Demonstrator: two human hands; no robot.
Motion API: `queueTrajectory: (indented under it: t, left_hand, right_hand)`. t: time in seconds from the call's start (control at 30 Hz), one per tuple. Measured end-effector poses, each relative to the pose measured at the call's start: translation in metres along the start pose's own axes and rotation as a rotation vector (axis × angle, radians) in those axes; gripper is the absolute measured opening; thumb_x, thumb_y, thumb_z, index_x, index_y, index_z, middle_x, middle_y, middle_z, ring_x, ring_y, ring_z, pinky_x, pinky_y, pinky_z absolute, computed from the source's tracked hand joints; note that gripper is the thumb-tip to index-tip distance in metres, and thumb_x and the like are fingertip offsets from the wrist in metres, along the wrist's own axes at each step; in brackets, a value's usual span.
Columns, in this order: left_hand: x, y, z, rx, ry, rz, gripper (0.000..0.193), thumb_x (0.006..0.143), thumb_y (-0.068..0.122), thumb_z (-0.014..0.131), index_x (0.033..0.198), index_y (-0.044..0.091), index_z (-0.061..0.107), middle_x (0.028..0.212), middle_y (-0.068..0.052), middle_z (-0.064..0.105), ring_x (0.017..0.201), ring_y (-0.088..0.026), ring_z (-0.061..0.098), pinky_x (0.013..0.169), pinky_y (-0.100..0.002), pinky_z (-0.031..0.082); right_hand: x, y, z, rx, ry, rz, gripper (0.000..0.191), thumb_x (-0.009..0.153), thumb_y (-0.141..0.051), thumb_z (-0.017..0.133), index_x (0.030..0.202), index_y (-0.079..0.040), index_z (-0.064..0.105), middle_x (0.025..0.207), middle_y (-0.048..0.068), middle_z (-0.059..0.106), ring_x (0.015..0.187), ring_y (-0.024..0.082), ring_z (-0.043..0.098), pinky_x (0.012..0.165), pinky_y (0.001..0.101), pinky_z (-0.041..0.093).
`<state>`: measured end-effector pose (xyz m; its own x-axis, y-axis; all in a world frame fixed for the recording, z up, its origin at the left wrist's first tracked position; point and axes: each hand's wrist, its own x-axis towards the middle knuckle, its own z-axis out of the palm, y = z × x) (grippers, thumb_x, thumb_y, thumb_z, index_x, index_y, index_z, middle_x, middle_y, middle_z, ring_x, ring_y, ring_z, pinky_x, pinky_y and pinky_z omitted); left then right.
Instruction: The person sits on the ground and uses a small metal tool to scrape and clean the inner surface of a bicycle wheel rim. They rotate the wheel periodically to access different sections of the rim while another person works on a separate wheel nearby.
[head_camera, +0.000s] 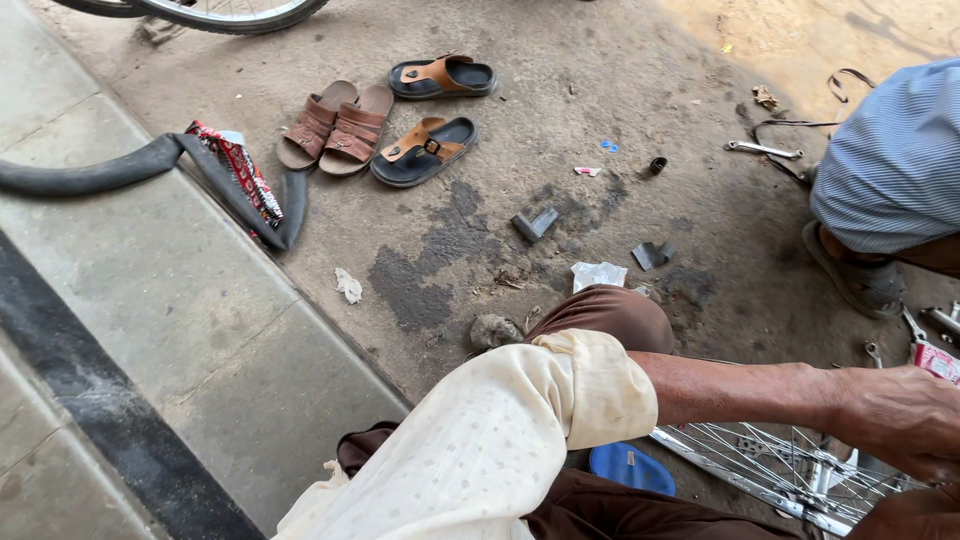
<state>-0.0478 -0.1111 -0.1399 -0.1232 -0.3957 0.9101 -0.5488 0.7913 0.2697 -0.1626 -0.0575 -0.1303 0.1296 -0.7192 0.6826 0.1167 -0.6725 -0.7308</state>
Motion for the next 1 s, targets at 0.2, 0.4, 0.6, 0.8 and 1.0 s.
queueTrajectory:
  t: [0.2,0.4,0.6,0.8,1.0]
  left_hand:
    - [0.001,0.001,0.001,0.011,-0.094,-0.110,0.030,0.090,0.046,0.062,0.114,0.029,0.066,0.100,0.011,0.065,0.087,-0.008,0.069,0.075,-0.025,0.062]
    - [0.007,-0.004,-0.007,0.058,-0.325,-0.308,0.040,0.099,0.054,0.057,0.131,0.030,0.062,0.107,0.006,0.068,0.086,-0.007,0.068,0.066,-0.022,0.060]
    - [0.007,-0.004,-0.022,0.071,-0.092,-0.264,0.043,0.092,0.045,0.060,0.131,0.028,0.062,0.110,0.003,0.069,0.091,-0.011,0.074,0.071,-0.026,0.064]
    - [0.006,-0.006,-0.028,0.126,-0.168,-0.290,0.035,0.095,0.044,0.063,0.127,0.028,0.063,0.108,0.004,0.068,0.096,-0.011,0.074,0.081,-0.027,0.066]
    - [0.003,-0.009,-0.025,0.078,-0.100,-0.208,0.037,0.093,0.048,0.063,0.124,0.029,0.064,0.104,0.006,0.065,0.095,-0.012,0.072,0.080,-0.028,0.066]
  right_hand:
    - [0.006,-0.004,-0.016,-0.007,0.005,0.012,0.022,0.120,-0.010,0.053,0.114,0.008,0.063,0.108,0.012,0.067,0.094,0.014,0.061,0.089,0.0248,0.052]
    - [0.005,0.002,-0.014,-0.003,0.012,0.028,0.020,0.120,-0.009,0.052,0.115,0.007,0.063,0.109,0.012,0.067,0.095,0.015,0.062,0.091,0.0245,0.052]
    - [-0.001,0.002,-0.011,0.032,0.015,0.044,0.019,0.120,-0.007,0.051,0.115,0.007,0.064,0.109,0.012,0.067,0.097,0.015,0.062,0.092,0.0242,0.052]
    - [0.003,0.006,-0.015,0.086,-0.025,0.095,0.019,0.120,-0.006,0.049,0.115,0.006,0.064,0.110,0.012,0.067,0.098,0.015,0.062,0.094,0.0239,0.052]
    - [0.008,0.011,-0.032,0.178,-0.096,0.179,0.019,0.120,-0.004,0.048,0.116,0.005,0.064,0.111,0.012,0.068,0.100,0.015,0.063,0.096,0.0235,0.053]
